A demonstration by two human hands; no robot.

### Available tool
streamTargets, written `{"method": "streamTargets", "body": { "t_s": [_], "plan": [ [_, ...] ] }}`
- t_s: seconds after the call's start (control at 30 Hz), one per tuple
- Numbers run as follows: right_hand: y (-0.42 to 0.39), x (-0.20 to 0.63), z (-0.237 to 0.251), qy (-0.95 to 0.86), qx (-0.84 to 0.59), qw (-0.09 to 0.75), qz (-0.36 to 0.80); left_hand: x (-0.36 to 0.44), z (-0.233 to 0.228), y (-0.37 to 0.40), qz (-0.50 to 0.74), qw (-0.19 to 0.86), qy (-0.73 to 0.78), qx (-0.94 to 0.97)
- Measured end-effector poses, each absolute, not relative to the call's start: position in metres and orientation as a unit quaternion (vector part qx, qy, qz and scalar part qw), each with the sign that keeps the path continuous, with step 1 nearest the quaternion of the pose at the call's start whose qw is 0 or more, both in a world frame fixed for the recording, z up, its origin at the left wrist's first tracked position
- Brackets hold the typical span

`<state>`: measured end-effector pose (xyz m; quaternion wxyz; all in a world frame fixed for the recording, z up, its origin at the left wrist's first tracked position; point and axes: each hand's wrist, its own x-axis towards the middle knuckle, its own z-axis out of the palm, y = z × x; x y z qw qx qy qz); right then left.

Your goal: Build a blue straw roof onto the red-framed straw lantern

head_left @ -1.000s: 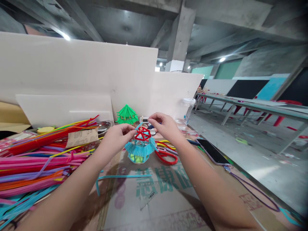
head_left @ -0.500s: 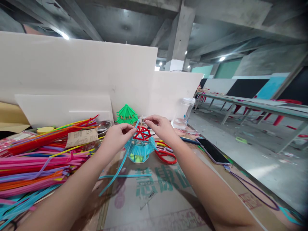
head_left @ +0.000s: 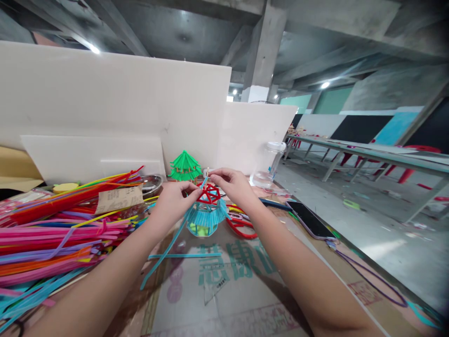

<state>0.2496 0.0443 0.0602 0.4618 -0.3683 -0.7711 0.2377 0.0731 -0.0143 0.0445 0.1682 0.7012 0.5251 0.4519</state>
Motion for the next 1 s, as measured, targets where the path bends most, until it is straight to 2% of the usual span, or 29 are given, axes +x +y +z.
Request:
{"method": "streamTargets", "body": {
  "t_s": [0.23,0.53,0.77,0.87,1.0],
  "plan": [
    [0.051,0.245,0.050,-0.753,-0.343,0.483,0.287,0.072,0.044,-0.014,0.447,0.152,0.527,0.706],
    [0.056,0.239,0.041,-0.756,-0.337,0.485,0.283,0.075,0.039,-0.012,0.451,0.112,0.528,0.711],
    [0.057,0.242,0.043,-0.753,-0.334,0.479,0.302,0.072,0.047,-0.015,0.451,0.172,0.538,0.691],
    [0.051,0.248,0.055,-0.756,-0.342,0.483,0.280,0.068,0.051,-0.017,0.451,0.202,0.540,0.682],
    [0.015,0.260,0.085,-0.779,-0.344,0.490,0.187,0.068,0.054,-0.017,0.450,0.212,0.540,0.679]
  ]
}}
